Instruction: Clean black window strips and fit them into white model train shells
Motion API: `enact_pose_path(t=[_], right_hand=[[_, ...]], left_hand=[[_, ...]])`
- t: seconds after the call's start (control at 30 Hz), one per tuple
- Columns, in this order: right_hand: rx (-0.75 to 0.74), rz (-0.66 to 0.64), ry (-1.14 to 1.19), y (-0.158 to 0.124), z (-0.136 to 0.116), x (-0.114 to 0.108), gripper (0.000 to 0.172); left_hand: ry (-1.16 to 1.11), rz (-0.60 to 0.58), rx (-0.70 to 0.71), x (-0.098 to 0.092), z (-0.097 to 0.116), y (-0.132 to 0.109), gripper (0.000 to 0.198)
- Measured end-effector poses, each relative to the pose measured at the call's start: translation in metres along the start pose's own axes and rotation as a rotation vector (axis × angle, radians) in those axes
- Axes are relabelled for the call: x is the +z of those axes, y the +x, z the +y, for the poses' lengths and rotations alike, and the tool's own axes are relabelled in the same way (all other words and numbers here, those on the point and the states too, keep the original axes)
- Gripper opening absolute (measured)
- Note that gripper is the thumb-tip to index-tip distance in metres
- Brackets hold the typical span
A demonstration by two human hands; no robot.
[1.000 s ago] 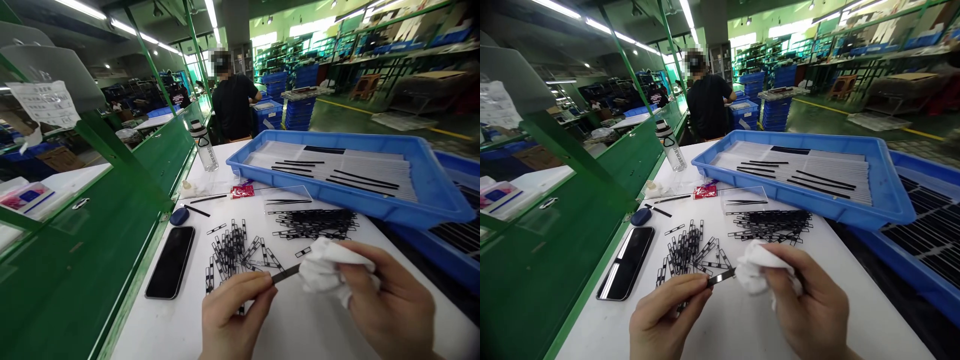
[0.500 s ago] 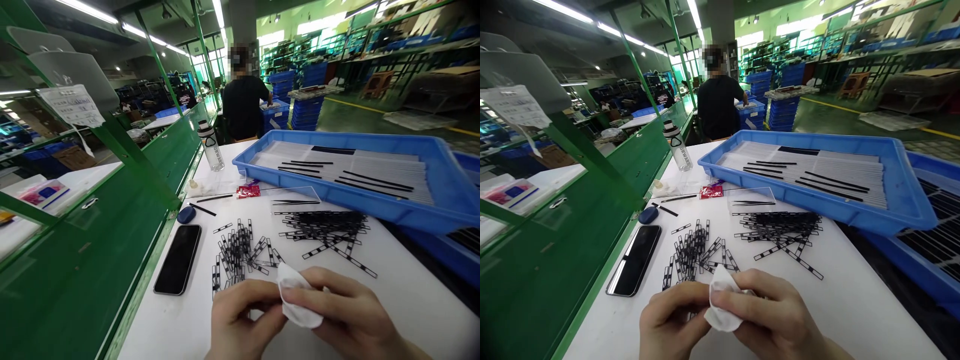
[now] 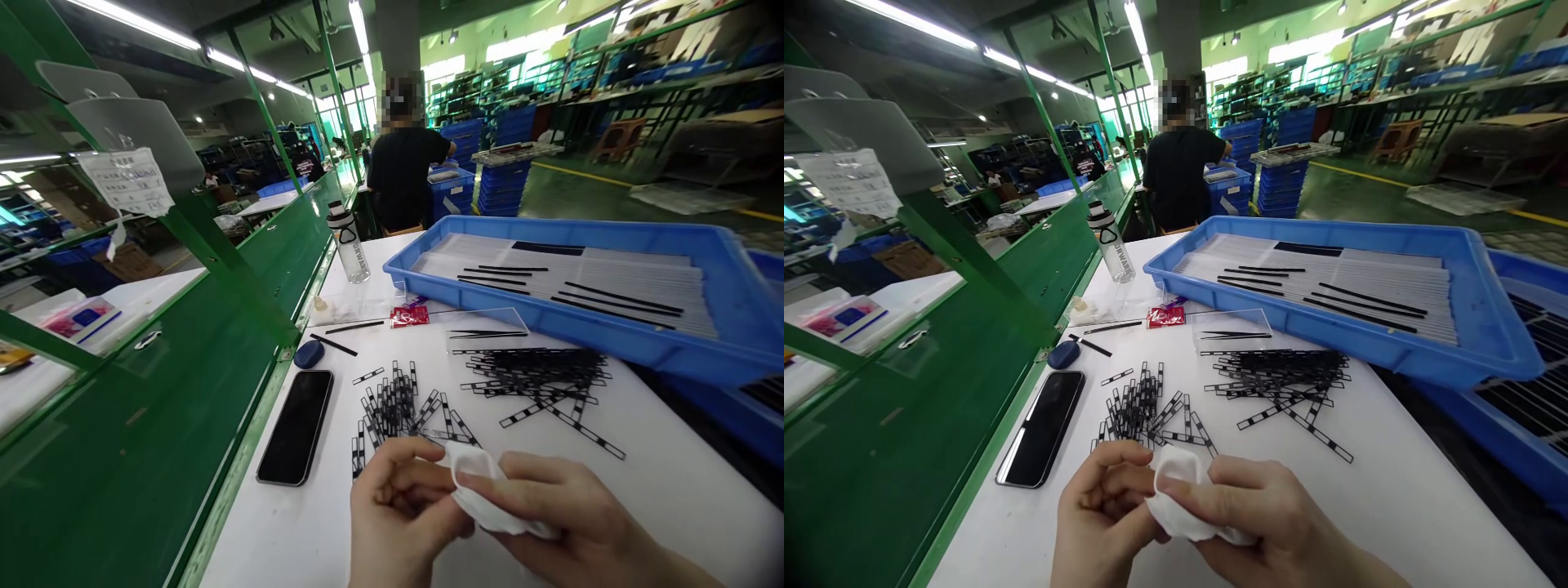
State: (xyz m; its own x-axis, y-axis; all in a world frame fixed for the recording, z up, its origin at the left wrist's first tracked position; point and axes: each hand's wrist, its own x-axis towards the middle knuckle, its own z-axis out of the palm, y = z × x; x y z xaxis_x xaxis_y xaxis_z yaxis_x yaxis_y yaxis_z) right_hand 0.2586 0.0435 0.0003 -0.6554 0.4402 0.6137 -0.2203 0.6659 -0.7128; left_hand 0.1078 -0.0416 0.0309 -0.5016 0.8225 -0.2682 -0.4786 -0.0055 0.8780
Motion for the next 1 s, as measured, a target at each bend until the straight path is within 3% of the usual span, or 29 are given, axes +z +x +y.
enact_pose_path(t=[0.4,0.6,0.87,1.0], right_hand=[[0.020,0.029,-0.172,-0.010,0.009,-0.003,0.051],[0.032,-0.004,-0.246,-0.010,0.009,-0.006,0.045],[0.041,0.051,-0.386,-0.011,0.009,-0.003,0.027],[0.038,0.061,-0.402,-0.011,0.008,-0.005,0.033]], left_hand=[[0.030,-0.073,-0.005,-0.006,0.005,0.008,0.039],[0.058,-0.193,-0.042,-0.019,0.001,0.016,0.039],[0.046,-0.157,-0.046,-0.019,0.010,0.018,0.035],[0.048,-0.127,-0.024,-0.020,0.018,0.020,0.034]])
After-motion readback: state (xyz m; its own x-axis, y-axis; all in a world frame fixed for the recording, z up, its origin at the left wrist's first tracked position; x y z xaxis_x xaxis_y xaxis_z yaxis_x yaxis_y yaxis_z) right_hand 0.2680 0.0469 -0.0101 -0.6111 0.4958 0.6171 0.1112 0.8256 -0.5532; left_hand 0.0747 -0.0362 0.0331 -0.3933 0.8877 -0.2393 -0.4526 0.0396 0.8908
